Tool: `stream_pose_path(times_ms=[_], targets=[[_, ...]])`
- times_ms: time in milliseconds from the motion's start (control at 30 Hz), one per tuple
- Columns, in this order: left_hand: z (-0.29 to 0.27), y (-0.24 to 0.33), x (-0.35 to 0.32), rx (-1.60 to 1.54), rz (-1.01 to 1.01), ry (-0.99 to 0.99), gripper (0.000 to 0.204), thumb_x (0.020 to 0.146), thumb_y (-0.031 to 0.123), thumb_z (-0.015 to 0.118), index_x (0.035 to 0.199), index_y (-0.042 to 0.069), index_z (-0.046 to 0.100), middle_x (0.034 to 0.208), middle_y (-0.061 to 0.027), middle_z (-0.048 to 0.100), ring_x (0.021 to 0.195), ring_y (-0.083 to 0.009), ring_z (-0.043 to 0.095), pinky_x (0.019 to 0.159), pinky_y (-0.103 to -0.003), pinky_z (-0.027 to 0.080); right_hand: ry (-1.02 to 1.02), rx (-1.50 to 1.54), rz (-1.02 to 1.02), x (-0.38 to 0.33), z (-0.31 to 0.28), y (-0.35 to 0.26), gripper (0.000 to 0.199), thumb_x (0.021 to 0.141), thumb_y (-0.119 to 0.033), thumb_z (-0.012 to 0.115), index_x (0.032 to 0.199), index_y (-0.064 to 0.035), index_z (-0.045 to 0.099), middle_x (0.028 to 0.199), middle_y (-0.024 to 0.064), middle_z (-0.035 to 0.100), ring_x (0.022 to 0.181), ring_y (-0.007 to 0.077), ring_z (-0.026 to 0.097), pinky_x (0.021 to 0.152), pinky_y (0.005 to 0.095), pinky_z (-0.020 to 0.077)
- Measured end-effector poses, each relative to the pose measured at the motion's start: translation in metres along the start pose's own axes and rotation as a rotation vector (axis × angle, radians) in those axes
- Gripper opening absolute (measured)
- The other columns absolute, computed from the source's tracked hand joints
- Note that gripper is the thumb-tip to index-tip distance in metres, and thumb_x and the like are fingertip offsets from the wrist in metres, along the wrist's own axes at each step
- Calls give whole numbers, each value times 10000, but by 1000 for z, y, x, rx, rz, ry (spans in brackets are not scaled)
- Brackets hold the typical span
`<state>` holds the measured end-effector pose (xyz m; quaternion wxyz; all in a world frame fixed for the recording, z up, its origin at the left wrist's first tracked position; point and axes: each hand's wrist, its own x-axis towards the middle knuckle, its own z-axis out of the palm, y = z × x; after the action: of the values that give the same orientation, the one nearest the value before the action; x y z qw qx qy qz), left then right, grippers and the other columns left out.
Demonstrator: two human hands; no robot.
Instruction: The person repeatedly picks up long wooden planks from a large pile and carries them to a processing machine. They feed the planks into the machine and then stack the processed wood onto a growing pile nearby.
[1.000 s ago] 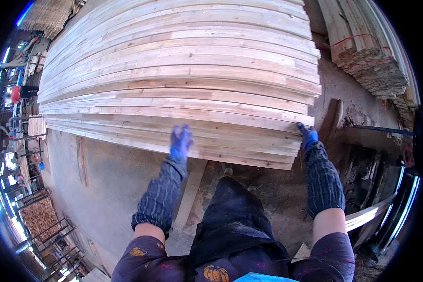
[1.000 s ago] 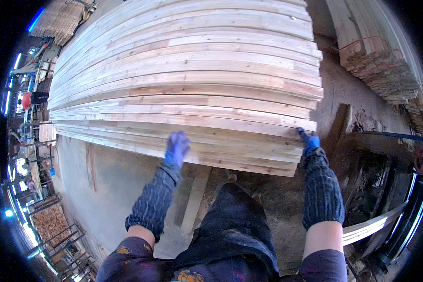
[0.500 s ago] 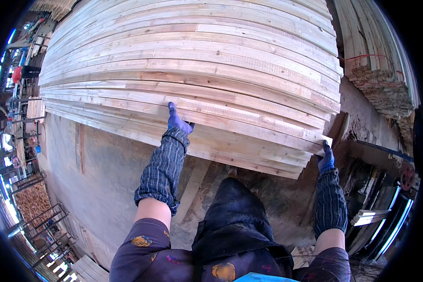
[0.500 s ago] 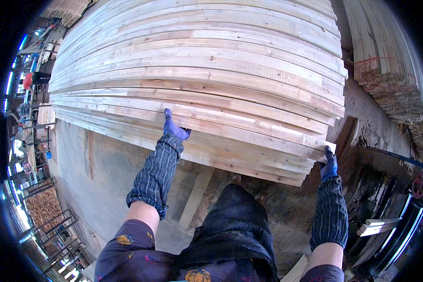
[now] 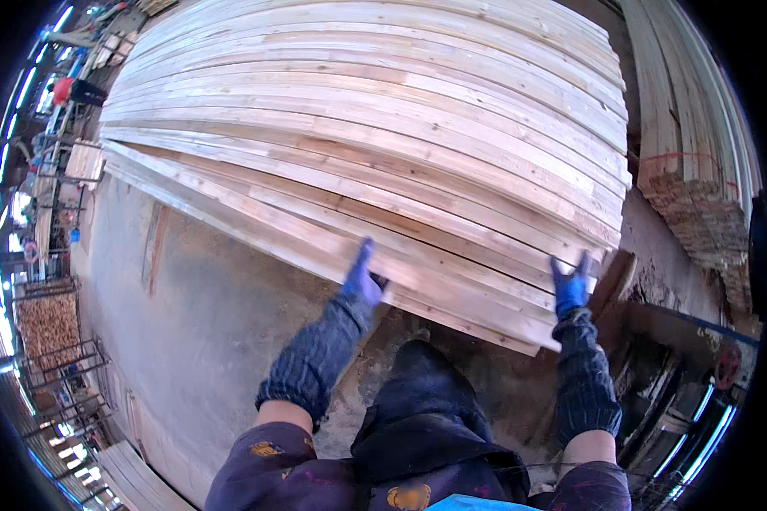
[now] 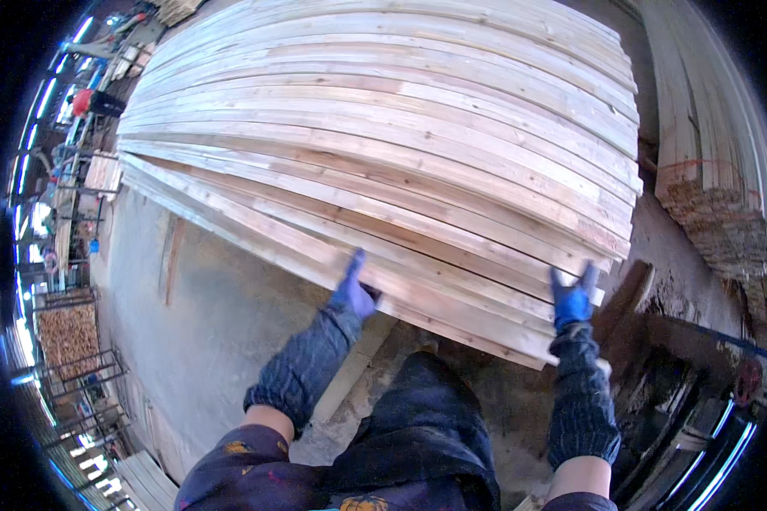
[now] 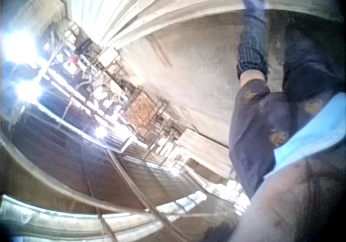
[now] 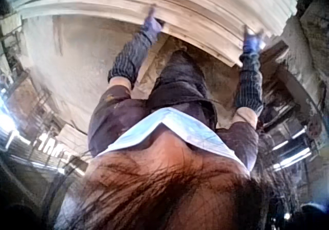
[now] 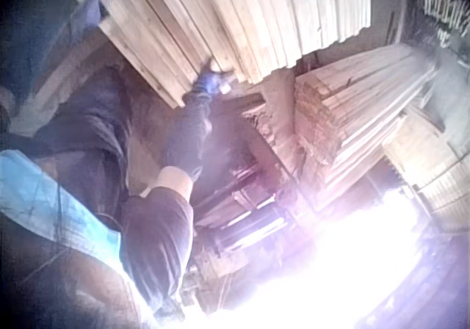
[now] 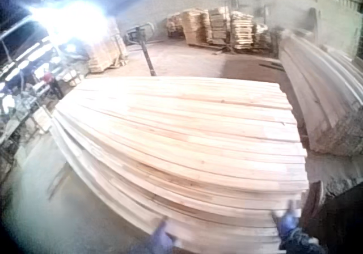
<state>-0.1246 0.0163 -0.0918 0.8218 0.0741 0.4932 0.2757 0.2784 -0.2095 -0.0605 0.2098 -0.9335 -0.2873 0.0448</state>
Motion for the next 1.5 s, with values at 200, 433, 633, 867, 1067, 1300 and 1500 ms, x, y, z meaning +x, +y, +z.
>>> stream_pose_path(times_ms=[200, 433, 633, 867, 1067, 1300, 1500], targets=[[38, -148, -137, -47, -401, -252, 363, 1045, 226, 506, 1349, 27, 509, 1270, -151, 571, 1236, -290, 537, 1099, -459, 452, -1442, 746, -167, -101, 27, -256, 833, 891, -423, 743, 1509, 5, 382, 1496, 178, 477, 1372, 266, 463, 1153, 372, 357], [24, -86, -191, 867, 70, -992, 373, 978, 211, 612, 1315, 54, 581, 1231, -151, 629, 1154, -283, 612, 1016, -382, 492, -1580, 556, -345, -134, -23, -194, 880, 780, -422, 846, 1461, -12, 467, 1369, 198, 591, 1237, 262, 557, 1083, 352, 407], [37, 161, -183, 2398, 955, -400, 843, 787, 574, 720, 1462, 134, 471, 1477, -137, 491, 1409, -342, 404, 1158, -616, 241, -1413, 279, -254, -147, -159, -36, 1003, 673, -587, 863, 1431, -33, 511, 1356, 219, 598, 1264, 303, 561, 1086, 405, 404], [-21, 200, -91, 2809, 527, -784, 1027, 600, 614, 850, 1474, 231, 469, 1423, -114, 543, 1333, -323, 485, 1132, -527, 339, -995, -124, -221, -208, -272, 90, 976, 609, -538, 889, 1405, -92, 542, 1351, 179, 606, 1266, 353, 555, 1069, 448, 423], [-26, 130, -116, 2707, 977, -901, 786, 505, 624, 850, 1076, 110, 684, 944, -101, 689, 930, -295, 644, 929, -515, 434, -627, -360, -247, -277, -268, 160, 754, 634, -409, 844, 1329, -233, 610, 1225, 126, 652, 1134, 351, 598, 969, 470, 437], [46, 26, -205, 2470, 1417, -898, 850, 596, 527, 710, 1294, 63, 571, 1096, -155, 651, 981, -366, 617, 1025, -578, 417, 19, -366, -261, -316, -340, 240, 615, 631, -175, 711, 1238, -131, 629, 1264, 139, 635, 1209, 367, 579, 1104, 536, 392], [134, -118, -261, 2322, 1523, -1031, 926, 485, 546, 821, 1182, -11, 573, 1009, -181, 573, 979, -371, 551, 1144, -610, 253, 63, -270, -277, -318, -360, 223, 915, 568, -215, 760, 1440, -156, 490, 1426, 134, 545, 1328, 351, 505, 1142, 533, 368]])
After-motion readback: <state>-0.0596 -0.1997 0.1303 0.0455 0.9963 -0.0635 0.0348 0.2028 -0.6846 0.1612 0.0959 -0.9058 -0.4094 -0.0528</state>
